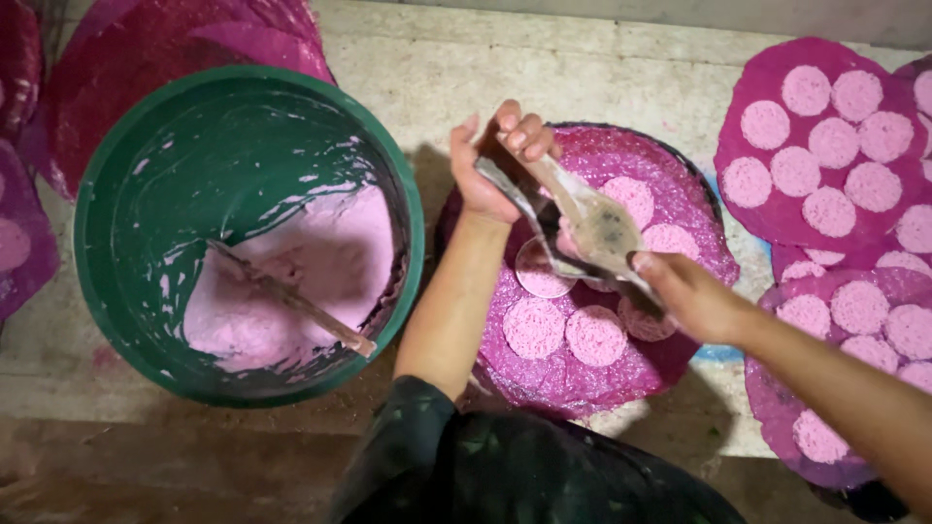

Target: The person scoops pink paste from a green bowl and fills a metal circular mold. They press the mold onto a pink glittery surface to form round shapes, then remove the mold to leave the circles on the surface. This process is repeated multiple times.

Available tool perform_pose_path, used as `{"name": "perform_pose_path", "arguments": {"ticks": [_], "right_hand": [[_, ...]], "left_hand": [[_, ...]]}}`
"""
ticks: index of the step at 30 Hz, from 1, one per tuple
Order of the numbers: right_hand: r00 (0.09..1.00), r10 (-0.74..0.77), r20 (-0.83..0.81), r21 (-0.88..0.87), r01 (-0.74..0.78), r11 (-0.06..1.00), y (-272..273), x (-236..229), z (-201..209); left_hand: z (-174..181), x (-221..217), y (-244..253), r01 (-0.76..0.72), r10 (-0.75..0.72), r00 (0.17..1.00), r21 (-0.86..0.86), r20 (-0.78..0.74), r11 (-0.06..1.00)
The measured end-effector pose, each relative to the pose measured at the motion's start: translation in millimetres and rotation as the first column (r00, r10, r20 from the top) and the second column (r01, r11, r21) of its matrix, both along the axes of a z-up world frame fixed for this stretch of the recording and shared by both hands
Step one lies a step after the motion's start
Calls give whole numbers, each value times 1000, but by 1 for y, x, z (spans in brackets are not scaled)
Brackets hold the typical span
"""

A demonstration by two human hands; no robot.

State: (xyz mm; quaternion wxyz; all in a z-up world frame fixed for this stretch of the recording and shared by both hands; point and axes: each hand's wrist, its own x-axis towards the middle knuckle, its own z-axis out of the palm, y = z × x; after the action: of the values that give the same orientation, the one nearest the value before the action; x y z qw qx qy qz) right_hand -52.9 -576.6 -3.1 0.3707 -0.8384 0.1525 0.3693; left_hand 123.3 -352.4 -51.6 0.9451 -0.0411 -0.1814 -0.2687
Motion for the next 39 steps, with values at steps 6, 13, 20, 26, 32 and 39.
{"name": "perform_pose_path", "arguments": {"ticks": [6, 13, 20, 26, 32, 39], "right_hand": [[972, -179, 148, 580, 61, 812, -4, -39, -14], [784, -556, 277, 896, -2, 443, 0, -71, 23], [691, -721, 60, 987, 66, 145, -23, -124, -18], [657, -744, -120, 975, 218, 34, -49, -176, -35], [406, -914, -2, 940, 313, 137, -39, -200, -34], [427, -904, 28, 934, 312, 177, -25, -212, -27]], "left_hand": [[24, -18, 31, -100, 111, 993, 761, 37, 641], [13, -118, 31, -699, -517, 714, 528, 473, -482], [6, -127, 20, -689, -673, 698, 486, 245, -538], [30, -98, 36, -587, -563, 792, 547, 236, -597], [-2, -64, 60, -622, -506, 777, 341, 375, -704], [-94, -74, 94, -301, 177, 908, 885, 380, -356]]}}
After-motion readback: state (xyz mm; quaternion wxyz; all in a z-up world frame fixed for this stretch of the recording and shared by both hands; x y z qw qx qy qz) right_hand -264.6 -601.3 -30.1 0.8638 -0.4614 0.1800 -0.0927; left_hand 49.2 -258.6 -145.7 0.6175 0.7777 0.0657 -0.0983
